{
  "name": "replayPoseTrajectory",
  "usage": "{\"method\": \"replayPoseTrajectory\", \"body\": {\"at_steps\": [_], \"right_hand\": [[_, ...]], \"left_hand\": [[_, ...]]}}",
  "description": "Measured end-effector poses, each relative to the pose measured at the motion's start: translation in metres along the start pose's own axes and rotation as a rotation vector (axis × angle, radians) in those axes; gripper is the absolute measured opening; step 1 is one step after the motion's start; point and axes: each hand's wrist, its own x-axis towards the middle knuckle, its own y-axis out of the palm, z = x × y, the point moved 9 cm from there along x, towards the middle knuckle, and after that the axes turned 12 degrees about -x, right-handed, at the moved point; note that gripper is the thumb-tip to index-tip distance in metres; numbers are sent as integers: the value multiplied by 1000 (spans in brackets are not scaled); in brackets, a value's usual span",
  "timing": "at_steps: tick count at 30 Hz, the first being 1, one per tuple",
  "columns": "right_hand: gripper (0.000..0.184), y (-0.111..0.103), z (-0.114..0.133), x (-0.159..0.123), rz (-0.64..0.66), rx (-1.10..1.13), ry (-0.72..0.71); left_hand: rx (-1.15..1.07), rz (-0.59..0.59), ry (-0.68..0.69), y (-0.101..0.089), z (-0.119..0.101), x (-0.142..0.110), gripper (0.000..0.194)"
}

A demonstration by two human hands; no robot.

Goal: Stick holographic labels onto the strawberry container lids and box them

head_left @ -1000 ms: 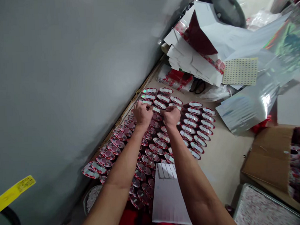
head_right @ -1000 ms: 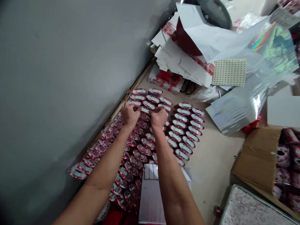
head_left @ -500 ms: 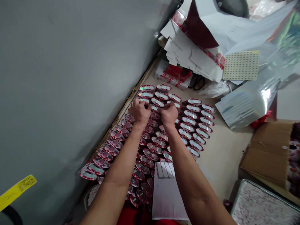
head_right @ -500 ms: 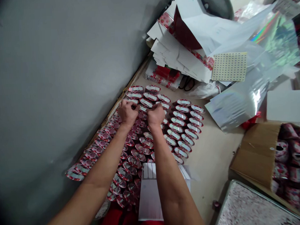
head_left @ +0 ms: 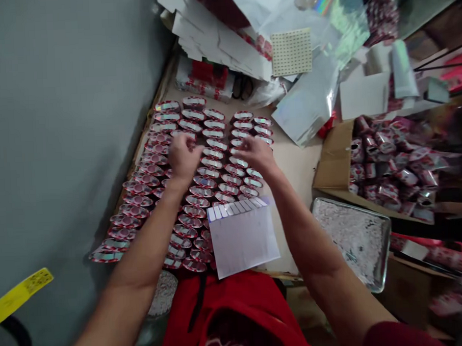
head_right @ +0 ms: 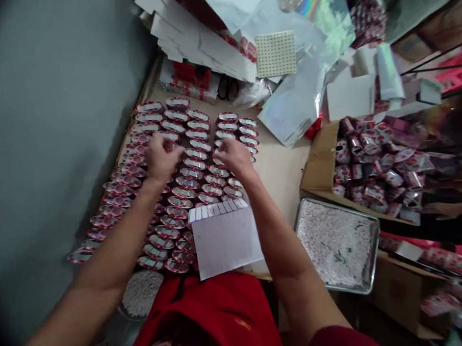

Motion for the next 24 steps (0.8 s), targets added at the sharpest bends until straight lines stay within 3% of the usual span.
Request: {"method": "replayPoseTrajectory", "body": {"at_steps": [2,4,6,9,12,15,18,20,22,24], "right_hand": [[16,13,-46,-68,88,-55,78],[23,34,-82,-134,59,-66,167],[44,56,-108,-187,-85,-24,262],[71,95,-153,-235,-262,221,574],[86,134,-184,-238,-251,559,720],[71,146,-203,-222,-209,757,656],[38,145,-202,-211,-110,987,463],[30,139,-192,-212,-22,1094,323],[25,128,-185,-216,16,1050,246],[18,107,-185,-221,-74,805,227]], "left_hand": [[23,331,111,49,-22,-65,26],[146,606,215,91,-31,-134,39],[319,672,258,111,-28,-181,57],[530,682,279,122,-15,-215,72],[615,725,297,129,-7,-224,71],[642,731,301,136,-10,-222,67],[609,734,325,146,-25,-222,54],[486,765,348,158,-39,-227,38],[344,842,297,171,-45,-235,19],[248,906,188,183,-41,-240,21]]}}
